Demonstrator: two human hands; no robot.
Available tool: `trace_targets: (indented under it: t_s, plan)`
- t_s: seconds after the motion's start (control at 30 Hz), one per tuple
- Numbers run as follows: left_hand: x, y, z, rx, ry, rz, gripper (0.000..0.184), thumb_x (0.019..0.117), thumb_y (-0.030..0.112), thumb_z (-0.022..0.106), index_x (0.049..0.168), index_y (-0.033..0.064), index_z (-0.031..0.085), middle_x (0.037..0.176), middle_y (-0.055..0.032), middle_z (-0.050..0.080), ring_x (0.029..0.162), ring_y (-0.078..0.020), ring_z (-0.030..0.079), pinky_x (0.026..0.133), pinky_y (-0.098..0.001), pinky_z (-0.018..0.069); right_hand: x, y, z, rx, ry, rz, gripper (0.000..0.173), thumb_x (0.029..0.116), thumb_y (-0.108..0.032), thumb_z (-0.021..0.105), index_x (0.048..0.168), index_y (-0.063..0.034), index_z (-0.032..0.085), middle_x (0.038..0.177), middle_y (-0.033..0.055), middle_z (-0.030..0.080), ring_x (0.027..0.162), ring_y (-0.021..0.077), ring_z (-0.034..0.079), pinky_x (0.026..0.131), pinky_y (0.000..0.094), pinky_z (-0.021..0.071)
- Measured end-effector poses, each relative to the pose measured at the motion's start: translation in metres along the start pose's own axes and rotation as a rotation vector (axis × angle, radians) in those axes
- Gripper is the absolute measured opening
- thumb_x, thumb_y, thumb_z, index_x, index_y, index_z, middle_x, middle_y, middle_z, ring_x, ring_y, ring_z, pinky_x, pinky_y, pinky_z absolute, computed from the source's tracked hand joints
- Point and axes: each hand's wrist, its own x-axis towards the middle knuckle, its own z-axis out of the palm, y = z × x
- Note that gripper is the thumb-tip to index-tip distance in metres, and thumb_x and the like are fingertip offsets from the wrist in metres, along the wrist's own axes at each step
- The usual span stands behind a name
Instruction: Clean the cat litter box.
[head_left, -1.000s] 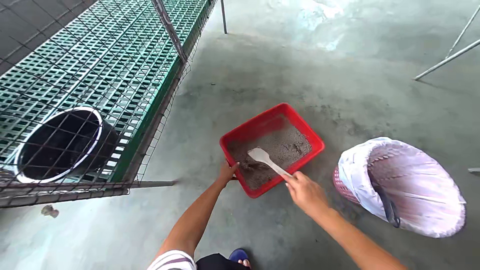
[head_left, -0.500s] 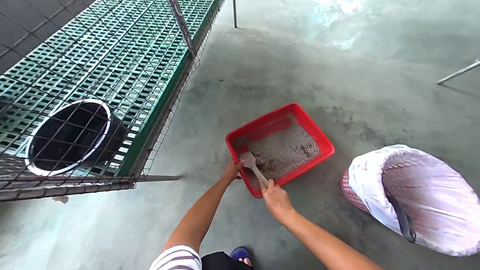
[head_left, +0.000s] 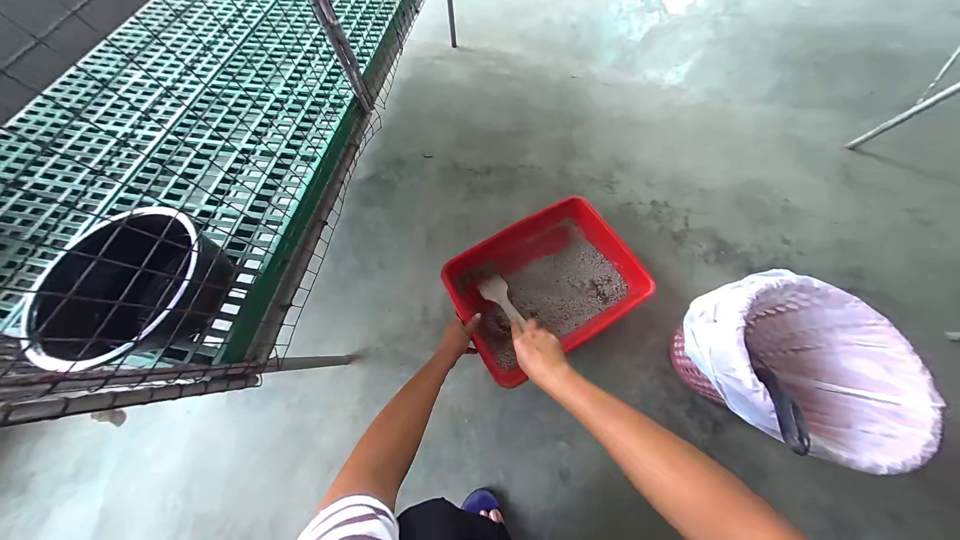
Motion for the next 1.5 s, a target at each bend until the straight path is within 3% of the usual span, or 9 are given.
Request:
trace_targets:
  t_s: [0.07, 0.27, 0.43, 0.63, 0.83, 1.0, 1.27, 1.37, 1.5]
  plan:
    - [0.003, 0.002, -0.005, 0.021, -0.015, 0.008, 0.061, 0.1088, 0.037, 0.048, 0.156, 0.0056, 0.025, 0.133, -0.0297, 0.057, 0.109, -0.0406, 0.066, 0.086, -0.055, 0.0561, 0.015, -0.005, -0.01, -0.013, 0.021, -0.002, 0.051, 0.1049, 0.0, 0.039, 0.156, 0.0024, 0.034, 0.143, 0.0335, 0.048, 0.121, 0.0478, 0.06, 0.095, 0.0557, 0.0534]
    - [-0.001, 0.003, 0.003, -0.112, -0.025, -0.055, 0.057, 0.1086, 0.035, 0.05, 0.154, 0.0068, 0.03, 0.128, -0.0291, 0.059, 0.104, -0.038, 0.067, 0.082, -0.0517, 0.0574, -0.042, 0.012, 0.027, -0.086, -0.057, -0.085, 0.05, 0.1038, 0.002, 0.04, 0.154, 0.0036, 0.038, 0.14, 0.0345, 0.049, 0.117, 0.0478, 0.062, 0.094, 0.0544, 0.0536]
    - [-0.001, 0.001, 0.001, -0.101, -0.022, -0.027, 0.06, 0.1085, 0.036, 0.05, 0.156, 0.0077, 0.026, 0.129, -0.0295, 0.059, 0.104, -0.0382, 0.068, 0.083, -0.052, 0.0578, 0.017, 0.008, 0.0, -0.113, 0.015, -0.205, 0.051, 0.103, 0.004, 0.04, 0.154, -0.0007, 0.04, 0.143, 0.0348, 0.047, 0.117, 0.051, 0.061, 0.094, 0.06, 0.0522]
    - [-0.001, 0.002, 0.001, -0.091, -0.024, -0.037, 0.06, 0.1087, 0.037, 0.049, 0.155, 0.0069, 0.027, 0.127, -0.0295, 0.059, 0.103, -0.038, 0.068, 0.083, -0.0514, 0.058, -0.012, -0.003, 0.021, -0.089, -0.032, -0.15, 0.051, 0.1035, 0.004, 0.039, 0.154, 0.005, 0.036, 0.145, 0.0356, 0.045, 0.121, 0.05, 0.059, 0.096, 0.0568, 0.052]
    - [0.001, 0.002, -0.001, -0.092, -0.047, -0.042, 0.059, 0.1098, 0.042, 0.043, 0.155, 0.0073, 0.029, 0.126, -0.0288, 0.06, 0.102, -0.0372, 0.068, 0.083, -0.0512, 0.0576, 0.012, -0.038, 0.0, 0.079, 0.022, -0.023, 0.051, 0.1051, -0.004, 0.042, 0.156, -0.0021, 0.037, 0.144, 0.0315, 0.048, 0.12, 0.0465, 0.061, 0.095, 0.0559, 0.0537]
    - [0.0, 0.001, -0.003, -0.093, -0.059, -0.049, 0.06, 0.11, 0.042, 0.042, 0.158, 0.0103, 0.024, 0.126, -0.0284, 0.061, 0.1, -0.036, 0.069, 0.081, -0.0491, 0.0582, -0.015, 0.017, -0.01, 0.434, 0.146, 0.005, 0.043, 0.111, -0.018, 0.039, 0.152, -0.0083, 0.05, 0.132, 0.0253, 0.065, 0.125, 0.0405, 0.061, 0.108, 0.055, 0.0449]
    - [0.002, 0.0, 0.002, -0.11, -0.015, -0.059, 0.065, 0.1085, 0.042, 0.047, 0.16, 0.0124, 0.019, 0.127, -0.0308, 0.059, 0.1, -0.0387, 0.068, 0.082, -0.0511, 0.0578, -0.001, 0.05, 0.031, 0.523, 0.184, -0.058, 0.043, 0.1102, -0.014, 0.039, 0.15, -0.0046, 0.051, 0.128, 0.0252, 0.067, 0.122, 0.0375, 0.065, 0.109, 0.0491, 0.0449]
    - [0.0, 0.008, 0.003, -0.193, -0.01, -0.119, 0.064, 0.1087, 0.039, 0.049, 0.161, 0.016, 0.018, 0.126, -0.0312, 0.058, 0.098, -0.0389, 0.067, 0.081, -0.0513, 0.0568, -0.012, 0.053, 0.001, 0.481, 0.149, -0.04, 0.043, 0.1111, -0.017, 0.038, 0.151, -0.0078, 0.051, 0.133, 0.0227, 0.066, 0.127, 0.0362, 0.062, 0.112, 0.0501, 0.0429]
    - [0.007, 0.004, 0.005, -0.182, -0.064, -0.163, 0.051, 0.1084, 0.023, 0.048, 0.154, 0.0112, 0.028, 0.118, -0.0246, 0.061, 0.093, -0.0321, 0.065, 0.076, -0.0479, 0.0553, -0.101, 0.097, -0.042, 0.589, 0.403, -0.018, 0.041, 0.1088, -0.014, 0.044, 0.148, -0.0047, 0.054, 0.109, 0.024, 0.072, 0.093, 0.0362, 0.071, 0.089, 0.0516, 0.0553]
